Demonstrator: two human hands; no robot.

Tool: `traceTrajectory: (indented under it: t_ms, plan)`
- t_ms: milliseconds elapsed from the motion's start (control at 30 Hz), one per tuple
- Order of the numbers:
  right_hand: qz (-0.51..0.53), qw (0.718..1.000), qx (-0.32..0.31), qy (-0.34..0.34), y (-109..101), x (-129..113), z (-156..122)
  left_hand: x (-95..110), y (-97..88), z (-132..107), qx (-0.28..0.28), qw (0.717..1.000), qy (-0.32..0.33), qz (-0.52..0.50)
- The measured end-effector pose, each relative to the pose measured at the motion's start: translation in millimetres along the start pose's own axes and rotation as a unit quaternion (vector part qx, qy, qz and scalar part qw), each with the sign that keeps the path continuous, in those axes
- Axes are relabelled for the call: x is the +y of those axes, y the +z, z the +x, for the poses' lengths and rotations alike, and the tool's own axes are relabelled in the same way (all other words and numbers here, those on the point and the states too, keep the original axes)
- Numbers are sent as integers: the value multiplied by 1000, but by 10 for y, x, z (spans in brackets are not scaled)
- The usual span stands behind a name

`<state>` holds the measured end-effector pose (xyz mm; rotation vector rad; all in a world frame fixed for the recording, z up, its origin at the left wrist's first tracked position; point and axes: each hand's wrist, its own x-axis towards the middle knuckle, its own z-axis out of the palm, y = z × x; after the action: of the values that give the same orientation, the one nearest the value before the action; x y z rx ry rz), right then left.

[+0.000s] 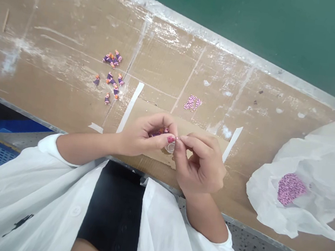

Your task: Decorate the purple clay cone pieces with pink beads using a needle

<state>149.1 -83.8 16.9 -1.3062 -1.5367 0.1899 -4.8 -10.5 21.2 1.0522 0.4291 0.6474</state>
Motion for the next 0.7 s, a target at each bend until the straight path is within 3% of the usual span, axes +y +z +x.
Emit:
traceTrajectory:
  t_ms: [200,400,533,700]
  plan:
    - [41,999,-6,22,18,-40,23,8,-20,9,-4,979,107,170]
    - [78,995,-29,58,-28,-17,28,46,-33,-1,-35,968,72,236]
    - [85,992,-82,38,-99,-12,138,74,-89,13,-69,953,73,285]
    - [127,981,-141,34,-154,20,211,100,-147,39,-122,956,80,256]
